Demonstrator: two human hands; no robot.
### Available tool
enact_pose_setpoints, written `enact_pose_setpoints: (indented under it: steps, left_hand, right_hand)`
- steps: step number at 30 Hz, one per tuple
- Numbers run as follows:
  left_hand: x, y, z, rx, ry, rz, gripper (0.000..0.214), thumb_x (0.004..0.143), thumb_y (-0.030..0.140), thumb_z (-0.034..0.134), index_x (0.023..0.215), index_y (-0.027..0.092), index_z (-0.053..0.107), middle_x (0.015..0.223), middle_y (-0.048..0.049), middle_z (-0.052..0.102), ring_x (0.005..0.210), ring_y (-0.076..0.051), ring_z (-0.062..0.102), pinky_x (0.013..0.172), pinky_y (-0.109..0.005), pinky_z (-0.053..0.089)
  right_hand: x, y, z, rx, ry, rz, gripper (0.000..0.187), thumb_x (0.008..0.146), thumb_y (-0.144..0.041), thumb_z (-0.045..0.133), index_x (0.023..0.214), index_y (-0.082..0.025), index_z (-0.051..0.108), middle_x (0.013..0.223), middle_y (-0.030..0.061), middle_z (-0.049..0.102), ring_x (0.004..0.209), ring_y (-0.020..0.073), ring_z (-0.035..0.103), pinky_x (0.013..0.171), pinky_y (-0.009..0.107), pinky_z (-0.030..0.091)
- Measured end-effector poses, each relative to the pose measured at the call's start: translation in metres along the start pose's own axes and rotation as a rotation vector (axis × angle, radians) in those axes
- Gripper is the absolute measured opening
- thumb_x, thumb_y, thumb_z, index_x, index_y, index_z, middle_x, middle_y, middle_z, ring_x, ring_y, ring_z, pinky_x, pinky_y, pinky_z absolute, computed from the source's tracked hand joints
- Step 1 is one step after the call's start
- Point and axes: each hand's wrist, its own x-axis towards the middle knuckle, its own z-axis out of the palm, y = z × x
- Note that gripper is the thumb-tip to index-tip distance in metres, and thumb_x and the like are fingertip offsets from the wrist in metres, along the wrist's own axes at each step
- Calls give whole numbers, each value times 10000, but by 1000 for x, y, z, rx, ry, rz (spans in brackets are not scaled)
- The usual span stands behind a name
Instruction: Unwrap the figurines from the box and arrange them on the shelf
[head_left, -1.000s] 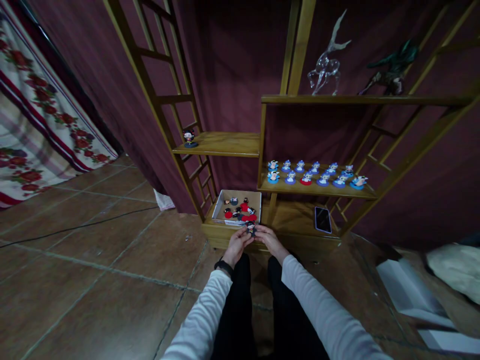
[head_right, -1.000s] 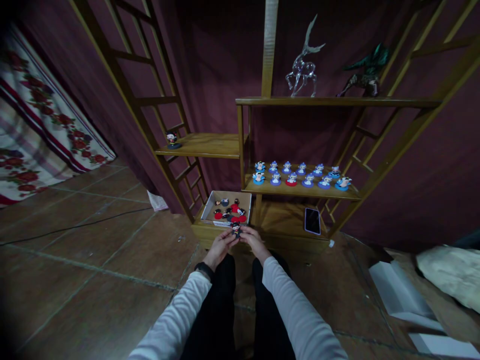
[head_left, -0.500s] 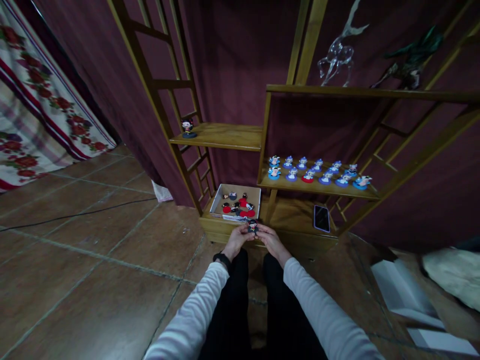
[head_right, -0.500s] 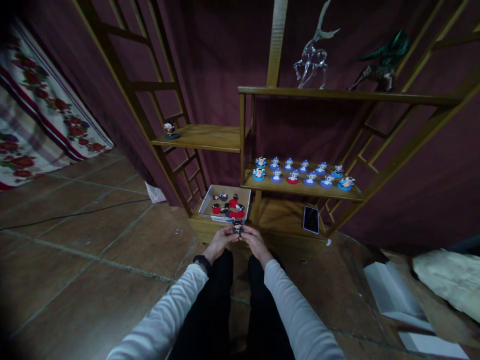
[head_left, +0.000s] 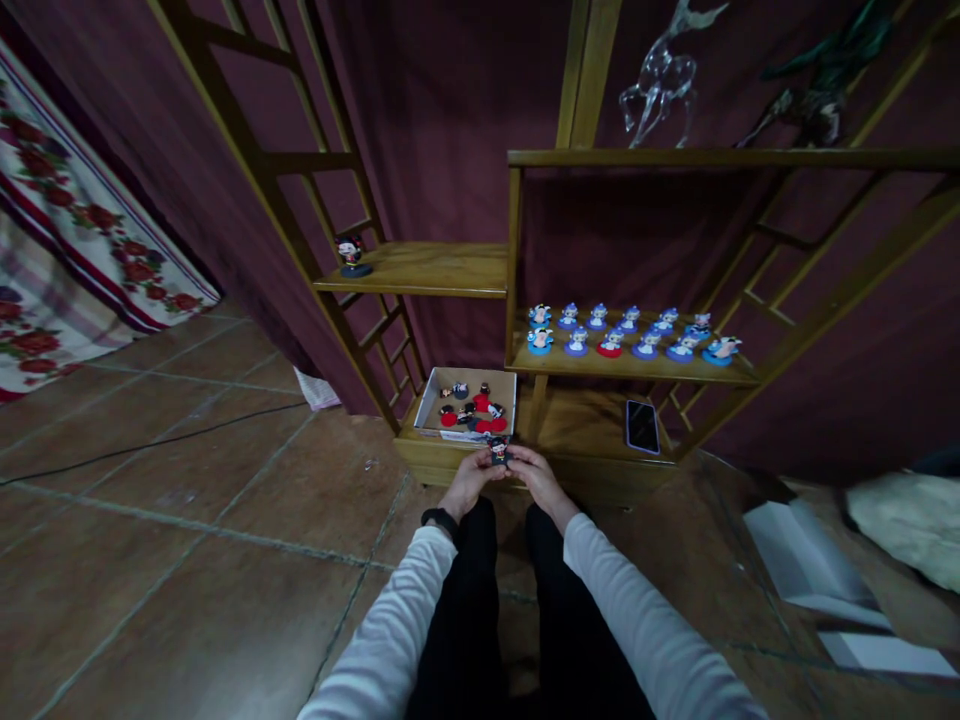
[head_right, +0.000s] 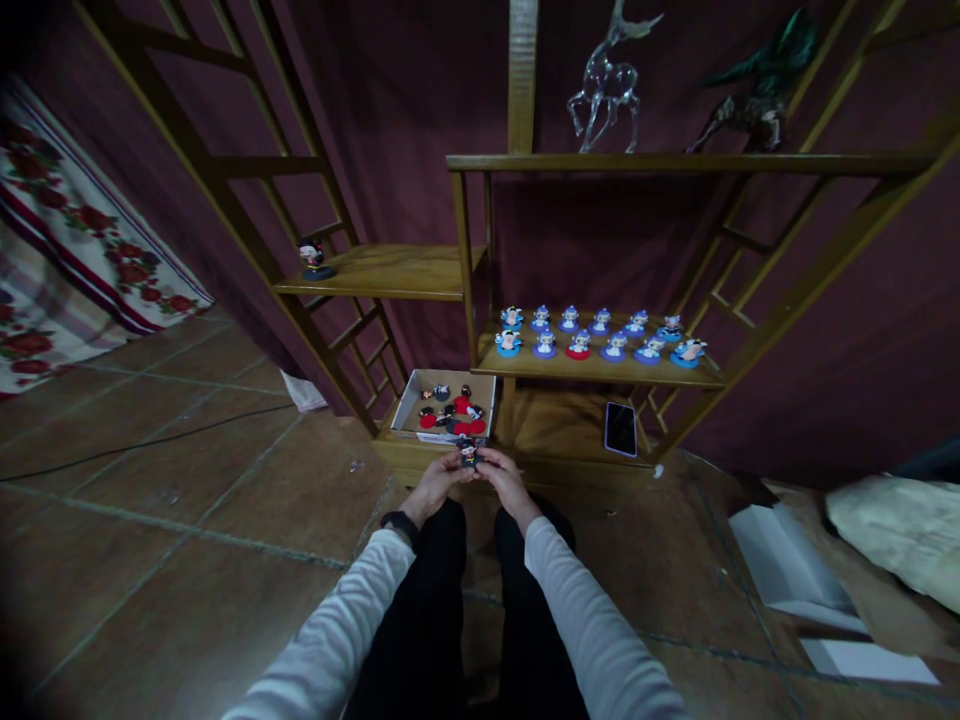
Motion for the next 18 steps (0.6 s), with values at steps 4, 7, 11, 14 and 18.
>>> enact_pose_setpoints:
  steps: [4, 7, 11, 14, 18]
  left_hand:
    - [-1, 1, 1, 11, 13, -14, 400, 510, 116, 790, 890, 106, 665, 696, -48, 673, 591, -121, 602, 638, -240, 462]
    - [0, -1, 3, 32, 45, 18, 422, 495, 121, 796, 893, 112, 656, 684, -33, 666, 590, -121, 596, 644, -250, 468]
    - [2, -7, 4, 71, 74, 70, 466, 489, 159, 803, 918, 113, 627, 676, -10, 647, 606, -120, 587, 648, -259, 469]
    - [6, -13, 4, 111, 75, 124, 442, 514, 183, 791, 907, 122, 598, 688, 2, 634, 624, -116, 583, 660, -261, 470]
    - [10, -22, 6, 206, 115, 233, 433, 545, 177, 766, 926, 142, 564, 770, -9, 642, 691, -123, 593, 696, -262, 472]
  right_hand:
    - [-2, -3, 4, -3, 7, -13, 330, 582, -340, 729, 877, -206, 671, 839, 28, 686, 697, 176, 621, 719, 345, 488]
    - [-3, -5, 6, -11, 19, -9, 327, 577, -368, 733, 850, -200, 667, 799, 20, 684, 660, 168, 616, 678, 328, 492]
    - [-2, -4, 6, -26, 36, -10, 354, 545, -377, 757, 835, -198, 665, 786, 7, 681, 638, 153, 605, 635, 298, 487]
    - [1, -1, 4, -39, 25, -7, 357, 534, -378, 768, 827, -205, 664, 776, 1, 677, 632, 146, 597, 616, 284, 483]
    - [4, 4, 0, -68, 41, -3, 343, 532, -384, 774, 800, -201, 660, 757, 5, 672, 655, 153, 598, 623, 283, 482]
